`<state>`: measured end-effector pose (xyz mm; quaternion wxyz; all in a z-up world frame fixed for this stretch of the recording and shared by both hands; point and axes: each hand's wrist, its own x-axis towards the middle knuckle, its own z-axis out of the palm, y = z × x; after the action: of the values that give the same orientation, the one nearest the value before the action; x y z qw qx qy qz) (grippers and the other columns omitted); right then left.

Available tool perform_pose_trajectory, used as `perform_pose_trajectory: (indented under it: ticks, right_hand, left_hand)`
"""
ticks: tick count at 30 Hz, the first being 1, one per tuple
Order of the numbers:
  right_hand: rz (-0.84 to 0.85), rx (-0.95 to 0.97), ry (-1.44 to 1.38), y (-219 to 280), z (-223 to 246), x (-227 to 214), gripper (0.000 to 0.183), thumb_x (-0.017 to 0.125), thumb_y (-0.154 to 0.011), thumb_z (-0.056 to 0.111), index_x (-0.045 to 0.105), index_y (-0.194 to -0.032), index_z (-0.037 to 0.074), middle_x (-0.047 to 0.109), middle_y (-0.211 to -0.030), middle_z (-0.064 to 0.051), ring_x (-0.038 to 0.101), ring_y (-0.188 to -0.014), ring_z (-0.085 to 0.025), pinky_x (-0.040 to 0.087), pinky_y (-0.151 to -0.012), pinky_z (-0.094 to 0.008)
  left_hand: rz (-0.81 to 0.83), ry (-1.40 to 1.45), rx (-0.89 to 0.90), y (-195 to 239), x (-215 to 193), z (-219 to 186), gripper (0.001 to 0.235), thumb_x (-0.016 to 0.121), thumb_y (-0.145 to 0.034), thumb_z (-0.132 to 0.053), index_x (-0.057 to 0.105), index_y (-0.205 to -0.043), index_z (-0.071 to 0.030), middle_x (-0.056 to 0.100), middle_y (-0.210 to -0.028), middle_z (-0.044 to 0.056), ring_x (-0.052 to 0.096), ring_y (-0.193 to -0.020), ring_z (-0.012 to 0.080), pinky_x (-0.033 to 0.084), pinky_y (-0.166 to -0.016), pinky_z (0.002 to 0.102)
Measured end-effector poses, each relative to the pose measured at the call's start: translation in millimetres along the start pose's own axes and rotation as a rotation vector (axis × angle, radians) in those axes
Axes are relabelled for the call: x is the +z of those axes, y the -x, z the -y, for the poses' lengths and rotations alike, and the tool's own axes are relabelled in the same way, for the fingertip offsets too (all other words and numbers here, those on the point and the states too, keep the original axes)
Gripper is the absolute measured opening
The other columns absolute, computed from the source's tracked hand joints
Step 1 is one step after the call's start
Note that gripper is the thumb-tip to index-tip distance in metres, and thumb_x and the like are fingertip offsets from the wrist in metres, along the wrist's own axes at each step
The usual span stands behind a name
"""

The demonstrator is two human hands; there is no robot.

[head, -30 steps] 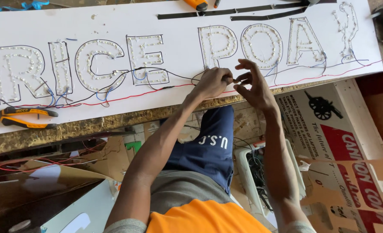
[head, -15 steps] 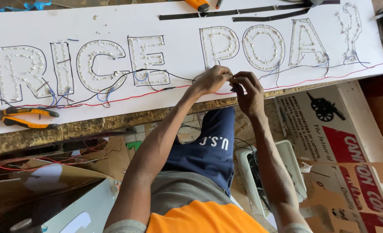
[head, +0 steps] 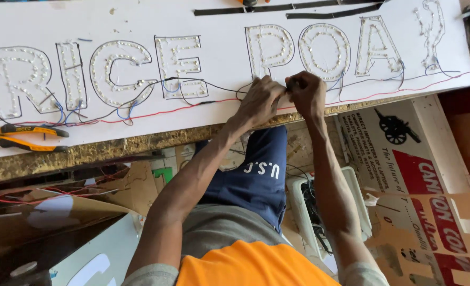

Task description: Assembling and wiring an LED sign on a workbench

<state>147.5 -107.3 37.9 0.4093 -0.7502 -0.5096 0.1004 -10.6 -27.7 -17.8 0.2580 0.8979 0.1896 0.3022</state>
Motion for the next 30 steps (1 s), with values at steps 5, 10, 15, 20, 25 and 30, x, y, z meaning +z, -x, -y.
perform_pose_trajectory:
  ticks: [5,10,15,20,25,30]
  right_hand:
    - [0.186,0.082,-0.171,-8.5,2.7,-17.9,0.015,0.070,-0.103,0.001,0.084,-0.105,0.007,0.070,-0.060,-0.009,0.071,-0.051,-0.016,0.057,-0.064,-0.028]
    - [0.324,0.147,-0.186,-6.8,6.4,-28.7,0.023,0.065,-0.100,0.005,0.083,-0.114,0.006,0.071,-0.061,-0.009,0.069,-0.048,-0.014,0.055,-0.057,-0.026]
    - [0.316,0.167,-0.226,-3.7,8.7,-34.1,0.056,0.073,-0.114,0.009,0.047,-0.161,-0.007,0.074,-0.075,-0.020,0.070,-0.048,-0.022,0.054,-0.044,-0.030]
    - [0.378,0.005,-0.312,9.8,13.0,-53.5,0.066,0.070,-0.107,-0.001,0.045,-0.168,-0.001,0.067,-0.112,-0.028,0.076,-0.080,-0.033,0.063,-0.072,-0.047]
    - [0.417,-0.127,-0.240,20.0,16.6,-58.1,0.075,0.066,-0.096,-0.016,0.048,-0.168,0.000,0.061,-0.132,-0.036,0.075,-0.103,-0.057,0.061,-0.098,-0.071]
    - [0.119,-0.406,-0.109,25.3,-3.4,-20.8,0.030,0.081,-0.110,0.001,0.063,-0.133,-0.004,0.064,-0.117,-0.026,0.078,-0.093,-0.051,0.067,-0.076,-0.056]
  left_hand:
    - [-0.080,-0.084,-0.024,-2.0,5.9,-6.5,0.025,0.072,-0.108,-0.016,0.072,-0.133,-0.016,0.073,-0.098,0.007,0.065,-0.101,0.0289,0.053,-0.091,0.048]
    - [-0.053,-0.216,0.026,2.5,24.2,3.7,0.033,0.072,-0.107,-0.017,0.070,-0.139,-0.021,0.074,-0.097,0.004,0.066,-0.101,0.0290,0.053,-0.091,0.048]
    - [-0.027,-0.198,-0.009,0.0,7.6,-10.4,0.020,0.072,-0.102,-0.014,0.076,-0.120,-0.021,0.073,-0.093,0.006,0.068,-0.098,0.0314,0.053,-0.090,0.050]
    - [0.107,0.055,-0.219,-10.1,0.7,-8.8,0.012,0.070,-0.108,-0.024,0.078,-0.115,-0.022,0.081,-0.094,0.007,0.075,-0.102,0.0357,0.050,-0.102,0.056]
    - [0.347,0.334,-0.383,-27.1,-17.5,-3.4,0.034,0.059,-0.111,-0.043,0.083,-0.114,-0.021,0.086,-0.108,0.014,0.076,-0.122,0.0433,0.015,-0.130,0.076]
    - [0.351,0.579,-0.527,-35.7,-28.9,-1.7,0.041,0.054,-0.099,-0.034,0.089,-0.113,-0.017,0.084,-0.105,0.018,0.078,-0.116,0.0464,0.032,-0.127,0.068]
